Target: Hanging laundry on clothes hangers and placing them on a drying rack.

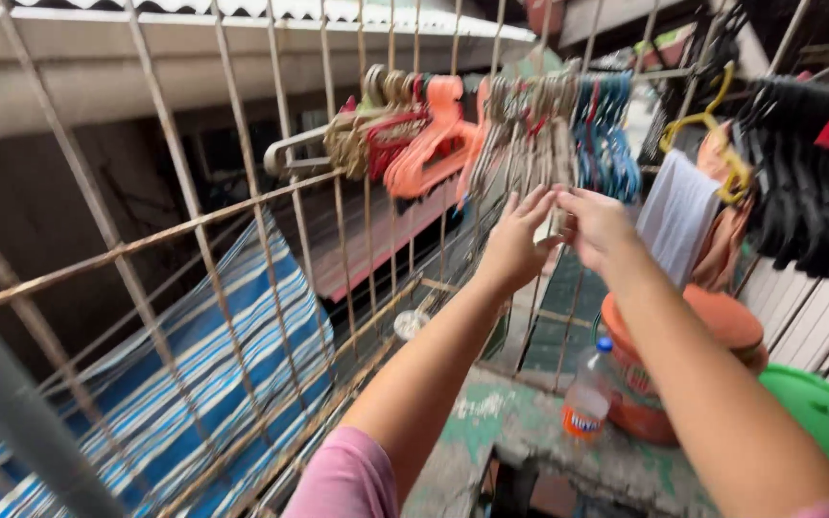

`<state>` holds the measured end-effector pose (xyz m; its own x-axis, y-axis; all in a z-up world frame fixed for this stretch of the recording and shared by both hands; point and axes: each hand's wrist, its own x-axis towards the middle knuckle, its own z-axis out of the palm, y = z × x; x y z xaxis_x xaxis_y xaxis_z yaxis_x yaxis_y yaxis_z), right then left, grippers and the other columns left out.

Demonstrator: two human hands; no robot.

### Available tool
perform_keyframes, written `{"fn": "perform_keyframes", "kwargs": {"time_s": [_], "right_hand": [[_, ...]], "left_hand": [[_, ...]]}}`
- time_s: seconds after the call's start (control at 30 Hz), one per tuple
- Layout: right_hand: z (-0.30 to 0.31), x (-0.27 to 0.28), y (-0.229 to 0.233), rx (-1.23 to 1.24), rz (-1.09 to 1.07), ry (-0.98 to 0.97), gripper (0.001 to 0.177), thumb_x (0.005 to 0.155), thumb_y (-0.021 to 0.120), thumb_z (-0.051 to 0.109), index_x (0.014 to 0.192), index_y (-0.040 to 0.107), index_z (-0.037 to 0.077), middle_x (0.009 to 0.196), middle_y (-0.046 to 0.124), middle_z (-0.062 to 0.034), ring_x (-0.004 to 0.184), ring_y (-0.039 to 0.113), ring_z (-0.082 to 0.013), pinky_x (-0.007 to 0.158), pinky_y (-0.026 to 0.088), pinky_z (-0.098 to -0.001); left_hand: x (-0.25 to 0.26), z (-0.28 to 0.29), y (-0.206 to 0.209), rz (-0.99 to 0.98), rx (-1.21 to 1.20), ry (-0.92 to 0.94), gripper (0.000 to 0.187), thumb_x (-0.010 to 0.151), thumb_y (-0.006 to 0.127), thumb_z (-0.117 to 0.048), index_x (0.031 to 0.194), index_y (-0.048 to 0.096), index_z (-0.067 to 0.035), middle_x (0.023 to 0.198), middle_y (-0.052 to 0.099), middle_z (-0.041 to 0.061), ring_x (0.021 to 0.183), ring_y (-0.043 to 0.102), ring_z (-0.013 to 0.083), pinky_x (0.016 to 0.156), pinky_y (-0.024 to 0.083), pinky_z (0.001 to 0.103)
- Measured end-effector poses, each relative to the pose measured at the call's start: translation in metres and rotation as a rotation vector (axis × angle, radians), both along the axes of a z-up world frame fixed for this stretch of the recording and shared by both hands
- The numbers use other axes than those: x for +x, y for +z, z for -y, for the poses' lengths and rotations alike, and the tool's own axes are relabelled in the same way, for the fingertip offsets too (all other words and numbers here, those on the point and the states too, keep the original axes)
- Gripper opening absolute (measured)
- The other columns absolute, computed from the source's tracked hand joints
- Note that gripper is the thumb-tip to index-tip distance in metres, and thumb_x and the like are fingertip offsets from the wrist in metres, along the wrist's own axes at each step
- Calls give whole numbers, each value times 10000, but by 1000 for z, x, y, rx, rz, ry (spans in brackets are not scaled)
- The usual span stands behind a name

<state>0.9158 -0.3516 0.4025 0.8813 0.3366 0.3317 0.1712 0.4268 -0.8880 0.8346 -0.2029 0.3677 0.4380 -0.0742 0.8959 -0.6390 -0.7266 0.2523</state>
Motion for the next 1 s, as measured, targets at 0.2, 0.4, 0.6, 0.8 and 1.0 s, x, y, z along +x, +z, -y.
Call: {"fn": "perform_keyframes", "kwargs": {"time_s": [0.2,0.4,0.6,0.8,1.0], "right_hand": [[46,-146,-57,-104,88,92,259,1040,632,115,1285,662,38,1027,687,-12,853,625,-102,751,493,-285],[56,-323,-96,-135,-4,178,271,1050,619,112,1298,623,2,1041,683,-21,890,643,-125,789,518,-297],[40,-439,-154,-293,-109,320,315,1053,594,113,1338,619,-19,1087,670,-22,932,631,-130,824,527,-326],[0,-506,-194,-436,-184,600,375,1024,557,99,1376,606,-20,1174,678,-40,981,643,-141,873,525,-346],[-58,-529,-240,-500,-163,809,384,1016,542,104,1376,601,-13,1228,678,-39,1016,637,-143,880,510,-344]], "left_hand": [[-125,0,-45,-164,34,-151,855,807,849,-364,1512,430,-122,1618,419,191,1499,322,477,1192,351,478],[-282,-24,-92,-257,-3,-156,925,827,865,-320,1581,365,-126,1665,327,195,1533,301,438,1236,337,463],[-458,-106,-155,-372,-93,54,899,850,851,-223,1585,347,-104,1667,298,221,1539,314,410,1243,315,443],[-620,-208,-211,-328,-151,565,892,822,859,-168,1563,381,-33,1611,391,223,1519,356,389,1251,292,414],[-760,-224,-214,-506,-1427,405,1029,831,765,-190,1606,95,-289,1542,336,119,1367,501,366,963,531,627]]}}
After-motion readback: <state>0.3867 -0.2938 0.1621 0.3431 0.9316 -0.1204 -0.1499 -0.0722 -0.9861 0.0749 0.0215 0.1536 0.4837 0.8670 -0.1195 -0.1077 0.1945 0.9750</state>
